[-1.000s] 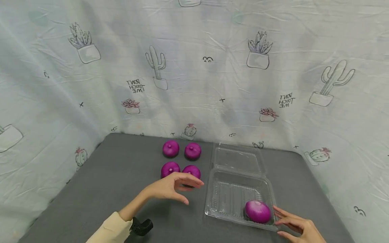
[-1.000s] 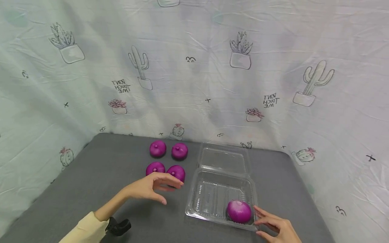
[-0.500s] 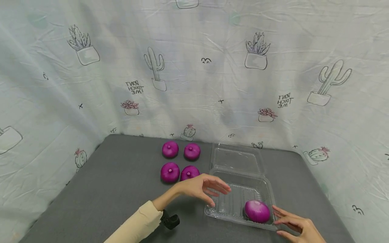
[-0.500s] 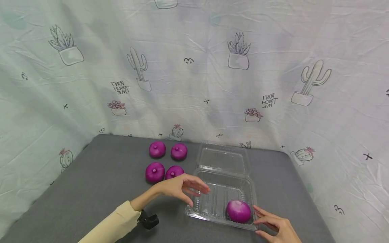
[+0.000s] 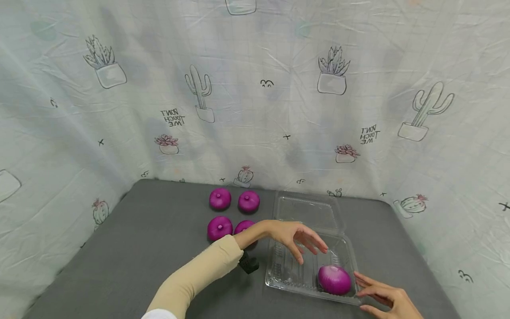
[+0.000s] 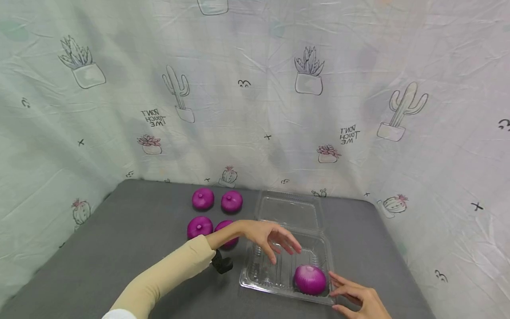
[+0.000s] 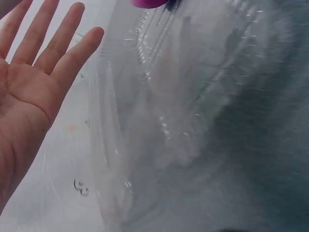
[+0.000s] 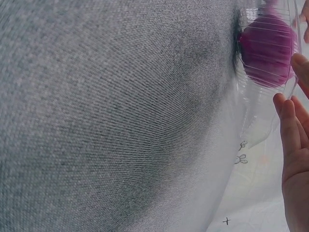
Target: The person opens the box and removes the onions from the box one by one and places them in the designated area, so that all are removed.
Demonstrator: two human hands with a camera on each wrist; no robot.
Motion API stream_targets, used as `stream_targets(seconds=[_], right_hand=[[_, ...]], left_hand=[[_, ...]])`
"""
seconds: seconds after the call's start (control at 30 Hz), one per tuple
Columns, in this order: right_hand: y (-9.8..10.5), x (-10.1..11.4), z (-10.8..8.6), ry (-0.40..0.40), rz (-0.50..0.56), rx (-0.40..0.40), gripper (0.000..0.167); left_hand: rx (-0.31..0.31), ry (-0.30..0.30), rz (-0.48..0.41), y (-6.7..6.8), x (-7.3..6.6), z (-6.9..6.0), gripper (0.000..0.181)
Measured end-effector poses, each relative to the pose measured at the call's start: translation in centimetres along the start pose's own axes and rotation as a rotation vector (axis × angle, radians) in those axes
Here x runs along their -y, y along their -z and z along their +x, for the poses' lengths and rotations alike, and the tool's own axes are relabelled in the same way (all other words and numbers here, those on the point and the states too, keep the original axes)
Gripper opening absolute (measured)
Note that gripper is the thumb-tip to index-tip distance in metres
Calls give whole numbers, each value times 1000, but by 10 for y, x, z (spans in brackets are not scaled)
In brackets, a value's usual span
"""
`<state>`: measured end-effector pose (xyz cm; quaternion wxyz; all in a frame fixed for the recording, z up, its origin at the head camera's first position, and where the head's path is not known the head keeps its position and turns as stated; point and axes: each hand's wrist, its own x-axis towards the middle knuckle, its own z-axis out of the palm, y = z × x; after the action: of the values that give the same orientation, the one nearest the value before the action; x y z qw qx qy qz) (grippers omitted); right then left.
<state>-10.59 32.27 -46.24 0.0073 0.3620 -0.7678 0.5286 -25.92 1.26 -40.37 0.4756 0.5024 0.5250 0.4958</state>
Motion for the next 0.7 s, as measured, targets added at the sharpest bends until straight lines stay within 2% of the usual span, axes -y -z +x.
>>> stream_targets(seconds=[0.17,0.3,0.47,0.7], right_hand=[[0,0,0,-9,2,-2,35],[-1,-2,1,13,17,11,35],[-1,0,3,2,26,22,33],[2,4,4,-26,-5,14,30]], left_hand=[[12,39,10,4,-1,29,65],[14,71,4,4,2,46,65],[28,74,2,8,8,60,65],[0,127,36,11,10,74,62]])
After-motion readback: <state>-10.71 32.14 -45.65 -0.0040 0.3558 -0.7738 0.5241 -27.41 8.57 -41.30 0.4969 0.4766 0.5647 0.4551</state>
